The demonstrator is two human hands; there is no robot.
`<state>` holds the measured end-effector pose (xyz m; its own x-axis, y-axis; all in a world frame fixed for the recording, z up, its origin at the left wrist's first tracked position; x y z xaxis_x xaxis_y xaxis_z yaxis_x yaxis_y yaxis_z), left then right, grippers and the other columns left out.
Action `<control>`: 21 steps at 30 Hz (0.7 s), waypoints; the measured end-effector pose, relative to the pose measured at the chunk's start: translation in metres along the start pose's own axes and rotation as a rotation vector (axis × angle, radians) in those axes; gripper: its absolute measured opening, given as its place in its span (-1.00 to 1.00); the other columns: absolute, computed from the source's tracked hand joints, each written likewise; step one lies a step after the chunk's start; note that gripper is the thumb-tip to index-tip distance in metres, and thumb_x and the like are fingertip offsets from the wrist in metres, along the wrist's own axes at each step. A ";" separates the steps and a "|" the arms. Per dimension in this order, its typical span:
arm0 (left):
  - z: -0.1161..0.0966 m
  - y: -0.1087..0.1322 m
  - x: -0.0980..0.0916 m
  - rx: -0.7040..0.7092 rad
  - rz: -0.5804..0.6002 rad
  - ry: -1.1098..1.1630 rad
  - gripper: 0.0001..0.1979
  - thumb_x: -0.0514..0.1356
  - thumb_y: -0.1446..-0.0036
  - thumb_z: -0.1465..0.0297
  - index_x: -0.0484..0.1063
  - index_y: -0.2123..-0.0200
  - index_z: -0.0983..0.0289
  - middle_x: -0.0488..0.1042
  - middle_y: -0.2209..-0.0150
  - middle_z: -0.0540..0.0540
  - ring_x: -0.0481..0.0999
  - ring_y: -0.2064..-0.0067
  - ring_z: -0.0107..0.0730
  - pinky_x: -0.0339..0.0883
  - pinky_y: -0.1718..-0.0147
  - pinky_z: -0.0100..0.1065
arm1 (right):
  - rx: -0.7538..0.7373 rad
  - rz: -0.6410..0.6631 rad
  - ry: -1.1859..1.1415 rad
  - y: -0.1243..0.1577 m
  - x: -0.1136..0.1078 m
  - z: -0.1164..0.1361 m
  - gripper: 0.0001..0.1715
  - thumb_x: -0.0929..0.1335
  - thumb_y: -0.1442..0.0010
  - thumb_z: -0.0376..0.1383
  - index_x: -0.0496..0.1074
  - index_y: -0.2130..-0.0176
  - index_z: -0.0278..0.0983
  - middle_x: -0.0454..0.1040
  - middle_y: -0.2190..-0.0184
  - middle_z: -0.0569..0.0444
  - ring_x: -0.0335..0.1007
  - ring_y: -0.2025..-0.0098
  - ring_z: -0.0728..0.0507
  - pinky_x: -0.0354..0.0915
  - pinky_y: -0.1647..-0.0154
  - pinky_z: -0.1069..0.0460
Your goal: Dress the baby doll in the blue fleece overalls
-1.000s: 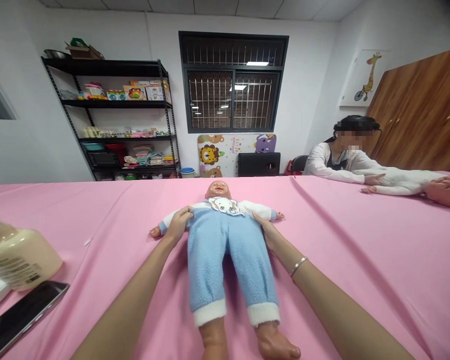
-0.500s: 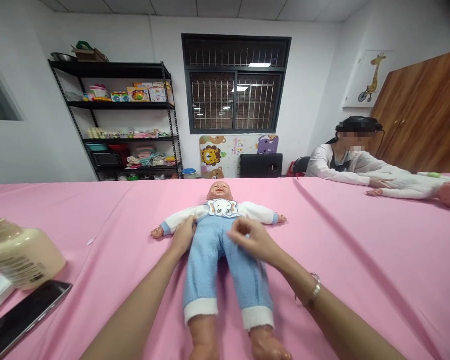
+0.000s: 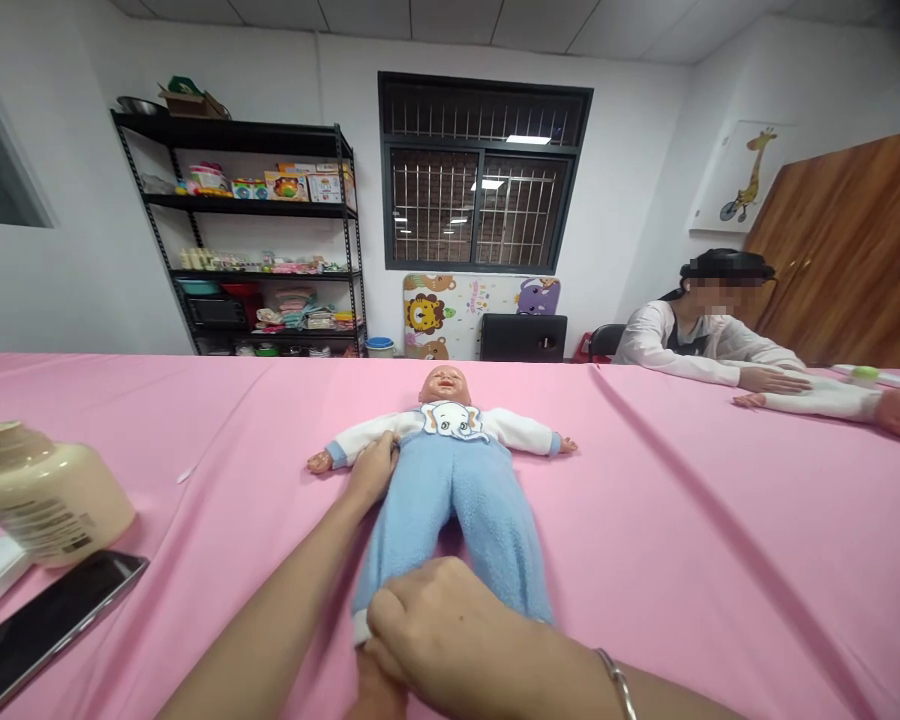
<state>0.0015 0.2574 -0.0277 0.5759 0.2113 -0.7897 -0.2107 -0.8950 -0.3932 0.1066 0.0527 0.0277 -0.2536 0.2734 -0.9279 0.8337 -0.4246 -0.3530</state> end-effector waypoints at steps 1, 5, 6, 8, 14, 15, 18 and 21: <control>0.001 0.000 0.000 -0.001 0.003 -0.005 -0.90 -0.06 -0.19 0.43 0.22 0.32 0.25 0.41 0.38 0.07 0.40 0.35 -0.29 0.18 0.35 -0.34 | -0.018 -0.008 0.005 -0.002 0.000 0.003 -0.83 0.29 -0.15 -0.37 0.21 0.46 -0.29 0.29 0.53 0.15 0.13 0.57 -0.02 -0.09 0.61 0.01; 0.004 -0.001 0.001 -0.010 0.021 0.003 -0.89 -0.07 -0.18 0.43 0.22 0.32 0.25 0.41 0.40 0.07 0.40 0.35 -0.27 0.21 0.34 -0.32 | 0.025 0.043 0.005 -0.006 0.003 0.005 -0.88 0.27 -0.17 -0.36 0.23 0.42 -0.29 0.33 0.49 0.13 0.17 0.52 -0.05 0.04 0.53 0.03; 0.005 -0.001 0.001 -0.012 0.019 0.022 -0.89 -0.07 -0.17 0.44 0.23 0.31 0.25 0.42 0.39 0.08 0.41 0.33 -0.27 0.22 0.32 -0.32 | 0.057 0.070 -0.017 -0.004 0.002 0.001 -0.86 0.28 -0.18 -0.33 0.24 0.42 -0.29 0.34 0.50 0.13 0.19 0.50 -0.06 0.10 0.46 0.03; 0.005 -0.003 0.001 -0.018 -0.008 0.095 -0.88 -0.07 -0.16 0.45 0.23 0.29 0.25 0.43 0.33 0.10 0.42 0.27 -0.26 0.23 0.26 -0.30 | 0.175 0.091 -0.079 0.003 -0.002 -0.015 -0.79 0.29 -0.18 -0.23 0.27 0.45 -0.28 0.36 0.50 0.12 0.23 0.41 -0.09 0.16 0.29 -0.01; -0.003 -0.002 -0.004 -0.168 -0.102 0.311 -0.66 -0.07 -0.19 0.19 0.24 0.13 0.31 0.43 0.14 0.21 0.40 0.07 -0.16 0.22 0.07 -0.21 | 0.997 -0.232 -0.251 0.053 0.010 -0.119 -0.42 0.27 -0.14 -0.13 0.15 -0.07 -0.36 0.20 -0.05 -0.20 0.11 -0.08 -0.32 0.11 -0.03 -0.20; -0.008 0.001 -0.004 -0.148 -0.078 0.321 -0.60 -0.05 -0.18 0.14 0.22 0.07 0.31 0.40 0.09 0.23 0.38 0.04 -0.14 0.21 0.05 -0.20 | 1.051 -0.276 -0.383 0.058 0.020 -0.132 -0.27 0.28 -0.11 -0.08 0.04 -0.14 -0.38 0.13 -0.11 -0.23 0.06 -0.13 -0.32 0.10 -0.07 -0.19; -0.027 0.009 -0.003 -0.018 0.018 0.268 -0.49 0.02 -0.13 0.10 0.12 -0.07 0.27 0.29 -0.07 0.23 0.28 -0.08 -0.14 0.14 -0.03 -0.20 | 1.072 -0.410 -0.746 0.063 0.049 -0.153 -0.03 0.32 -0.02 -0.03 -0.15 -0.20 -0.40 0.08 -0.15 -0.23 0.05 -0.17 -0.25 0.08 -0.14 -0.11; -0.043 0.015 -0.006 0.047 0.126 0.091 -0.60 -0.02 -0.17 0.21 0.16 -0.03 0.27 0.33 -0.03 0.24 0.31 -0.06 -0.15 0.17 0.01 -0.23 | 1.080 -0.456 -0.788 0.057 0.058 -0.149 -0.14 0.33 0.00 -0.16 -0.08 -0.18 -0.36 0.18 -0.09 -0.20 0.14 -0.13 -0.23 0.11 -0.11 -0.09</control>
<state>0.0289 0.2257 -0.0091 0.6111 0.0605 -0.7892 -0.3208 -0.8926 -0.3169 0.2122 0.1726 -0.0280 -0.8983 0.1697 -0.4052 -0.0847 -0.9720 -0.2193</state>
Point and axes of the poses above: each hand's wrist, its own y-axis away from the middle knuckle, its own x-axis out of the palm, z = x × y, the point moved 4 cm from there along -y, towards the middle knuckle
